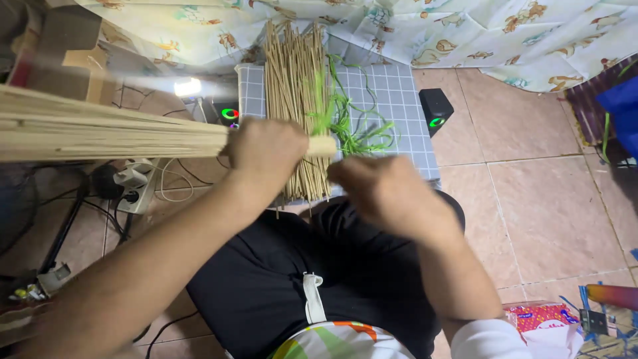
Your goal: Tying bundles of thin wooden sticks together using green plastic strips.
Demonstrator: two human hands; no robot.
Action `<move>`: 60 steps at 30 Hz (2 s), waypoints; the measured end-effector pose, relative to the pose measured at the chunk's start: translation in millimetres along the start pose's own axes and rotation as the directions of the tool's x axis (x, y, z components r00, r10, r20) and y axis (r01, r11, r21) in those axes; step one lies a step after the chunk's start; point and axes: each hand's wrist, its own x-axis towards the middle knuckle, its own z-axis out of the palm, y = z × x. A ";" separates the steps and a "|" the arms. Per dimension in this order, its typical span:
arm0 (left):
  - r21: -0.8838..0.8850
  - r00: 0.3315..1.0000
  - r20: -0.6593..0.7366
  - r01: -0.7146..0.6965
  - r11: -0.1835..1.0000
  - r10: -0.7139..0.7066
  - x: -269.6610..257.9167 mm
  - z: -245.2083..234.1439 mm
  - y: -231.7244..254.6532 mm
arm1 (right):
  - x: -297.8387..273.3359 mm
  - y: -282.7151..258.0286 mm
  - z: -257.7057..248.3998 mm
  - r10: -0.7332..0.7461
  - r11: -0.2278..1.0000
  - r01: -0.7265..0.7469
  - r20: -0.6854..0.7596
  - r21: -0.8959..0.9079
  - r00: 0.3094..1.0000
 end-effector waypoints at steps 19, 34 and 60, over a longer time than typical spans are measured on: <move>0.072 0.965 -0.234 0.136 0.988 -0.116 0.4 3.8 -3.0 | 0.8 -0.7 21.7 0.077 0.930 -0.158 0.244 0.333 0.967; -0.107 0.962 -0.266 -0.090 0.990 0.059 -8.5 -80.2 12.0 | 24.1 116.1 106.5 0.141 0.630 -0.134 0.057 0.765 0.988; -0.220 0.984 -0.179 -0.038 0.975 -0.002 -12.5 -46.7 9.9 | -16.0 33.3 80.1 0.078 0.740 -0.219 0.243 0.635 0.967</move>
